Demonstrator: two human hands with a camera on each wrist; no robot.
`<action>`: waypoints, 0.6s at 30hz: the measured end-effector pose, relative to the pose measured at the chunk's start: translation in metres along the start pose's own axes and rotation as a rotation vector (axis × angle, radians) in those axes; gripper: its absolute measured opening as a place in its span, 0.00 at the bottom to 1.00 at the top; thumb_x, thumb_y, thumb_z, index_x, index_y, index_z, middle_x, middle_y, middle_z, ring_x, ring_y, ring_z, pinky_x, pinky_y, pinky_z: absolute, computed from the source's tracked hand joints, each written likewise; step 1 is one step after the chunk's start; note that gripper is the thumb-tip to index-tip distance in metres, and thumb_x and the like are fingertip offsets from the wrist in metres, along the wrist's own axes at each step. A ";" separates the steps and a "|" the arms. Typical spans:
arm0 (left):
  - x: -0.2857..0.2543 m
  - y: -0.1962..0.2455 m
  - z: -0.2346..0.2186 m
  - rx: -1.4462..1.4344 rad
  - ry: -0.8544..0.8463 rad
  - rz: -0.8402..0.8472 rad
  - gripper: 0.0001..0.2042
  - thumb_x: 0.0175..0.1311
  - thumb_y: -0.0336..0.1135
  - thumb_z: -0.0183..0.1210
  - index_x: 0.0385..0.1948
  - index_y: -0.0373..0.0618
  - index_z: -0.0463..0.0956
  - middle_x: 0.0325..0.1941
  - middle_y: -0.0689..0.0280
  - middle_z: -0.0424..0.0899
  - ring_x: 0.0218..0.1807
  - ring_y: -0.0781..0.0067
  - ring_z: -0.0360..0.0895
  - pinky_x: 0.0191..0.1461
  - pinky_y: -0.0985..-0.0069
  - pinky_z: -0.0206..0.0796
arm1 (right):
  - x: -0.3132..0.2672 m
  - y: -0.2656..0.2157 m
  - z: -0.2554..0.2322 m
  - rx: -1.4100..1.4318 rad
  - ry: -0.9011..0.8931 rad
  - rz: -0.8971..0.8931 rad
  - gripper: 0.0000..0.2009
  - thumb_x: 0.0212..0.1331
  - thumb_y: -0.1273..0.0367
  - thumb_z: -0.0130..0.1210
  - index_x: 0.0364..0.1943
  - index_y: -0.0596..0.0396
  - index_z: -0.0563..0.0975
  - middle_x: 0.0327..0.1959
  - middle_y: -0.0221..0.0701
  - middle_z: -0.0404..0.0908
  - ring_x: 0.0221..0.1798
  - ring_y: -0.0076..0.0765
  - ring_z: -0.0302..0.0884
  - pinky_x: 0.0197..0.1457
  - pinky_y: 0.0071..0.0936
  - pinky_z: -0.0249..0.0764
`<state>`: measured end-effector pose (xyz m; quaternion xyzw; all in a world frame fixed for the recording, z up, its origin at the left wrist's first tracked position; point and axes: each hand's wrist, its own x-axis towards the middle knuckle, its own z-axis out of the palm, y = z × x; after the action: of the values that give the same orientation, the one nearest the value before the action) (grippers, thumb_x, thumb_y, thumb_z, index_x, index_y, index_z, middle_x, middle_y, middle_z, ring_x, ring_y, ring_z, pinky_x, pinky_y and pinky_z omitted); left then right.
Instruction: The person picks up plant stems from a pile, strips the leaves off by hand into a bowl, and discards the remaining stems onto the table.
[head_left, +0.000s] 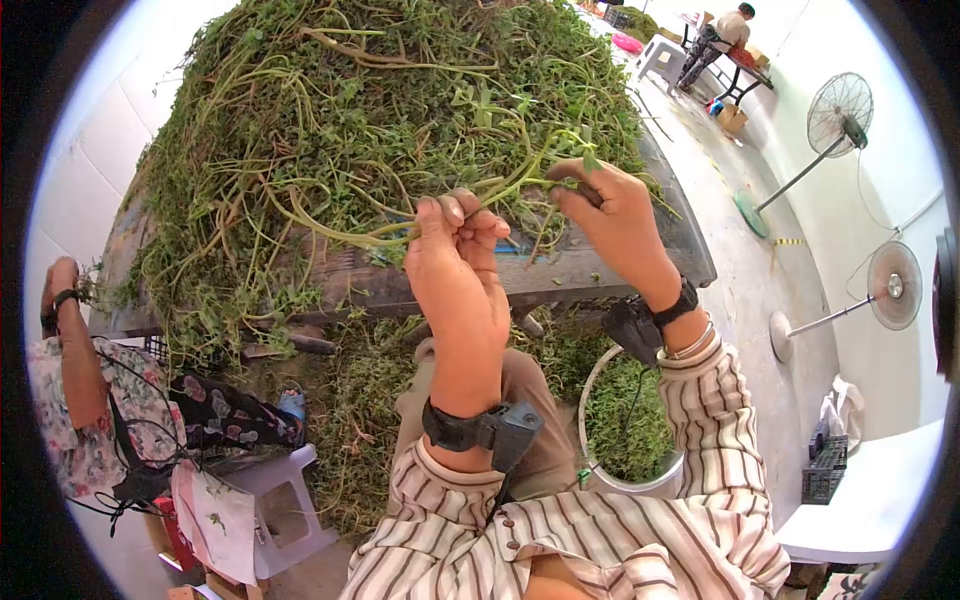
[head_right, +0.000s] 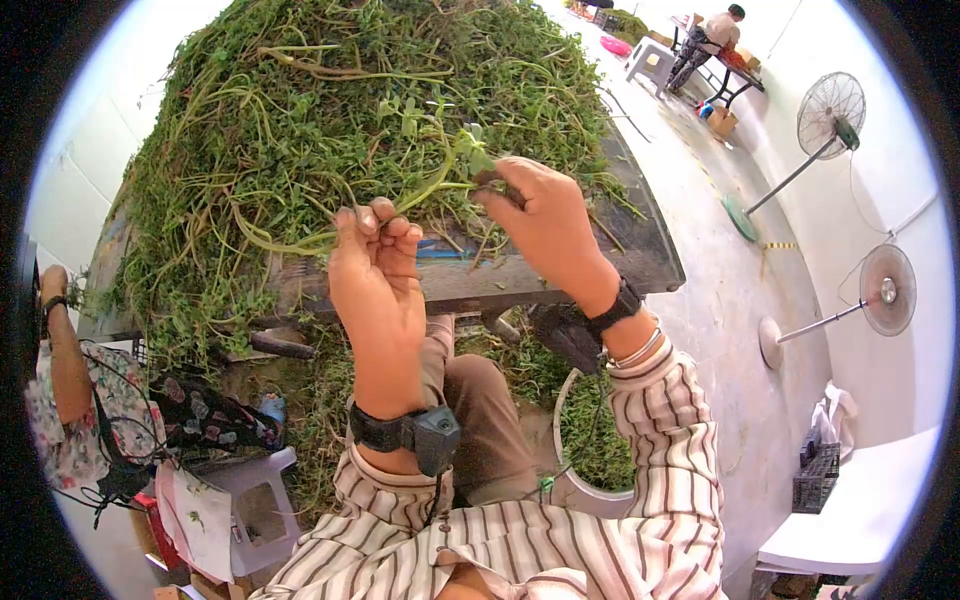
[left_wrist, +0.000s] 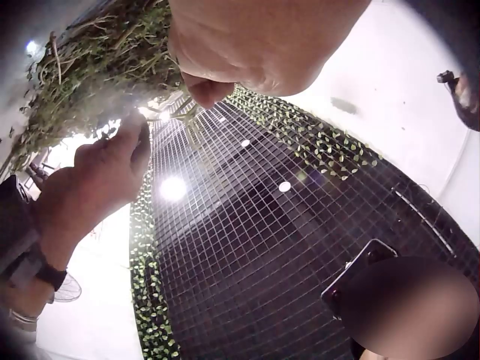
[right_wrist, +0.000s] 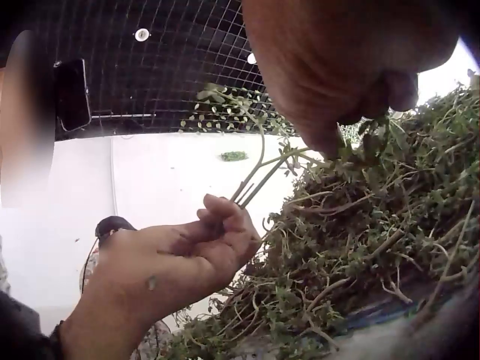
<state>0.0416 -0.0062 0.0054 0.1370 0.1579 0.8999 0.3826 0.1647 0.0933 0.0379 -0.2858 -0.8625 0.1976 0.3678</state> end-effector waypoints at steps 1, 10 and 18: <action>0.000 0.001 0.000 0.000 0.002 0.002 0.12 0.68 0.40 0.46 0.25 0.44 0.66 0.32 0.64 0.75 0.30 0.75 0.73 0.38 0.76 0.71 | 0.001 0.000 0.001 0.001 -0.002 -0.001 0.11 0.49 0.72 0.57 0.38 0.60 0.76 0.28 0.38 0.76 0.28 0.32 0.73 0.33 0.25 0.68; -0.002 -0.005 0.001 0.013 0.000 -0.039 0.12 0.68 0.40 0.45 0.25 0.44 0.66 0.31 0.64 0.74 0.30 0.74 0.73 0.37 0.76 0.70 | 0.005 0.009 -0.004 0.107 0.019 0.096 0.07 0.48 0.73 0.52 0.30 0.63 0.74 0.22 0.35 0.73 0.25 0.28 0.70 0.29 0.24 0.67; 0.002 0.004 -0.003 0.001 0.003 0.000 0.13 0.69 0.39 0.44 0.24 0.44 0.65 0.31 0.64 0.73 0.30 0.74 0.71 0.35 0.74 0.68 | 0.009 0.043 -0.033 0.744 0.189 0.417 0.05 0.53 0.72 0.46 0.28 0.57 0.74 0.20 0.22 0.65 0.20 0.13 0.56 0.20 0.16 0.52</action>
<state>0.0362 -0.0077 0.0043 0.1356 0.1589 0.9001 0.3823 0.1991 0.1357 0.0399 -0.3188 -0.6190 0.5379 0.4752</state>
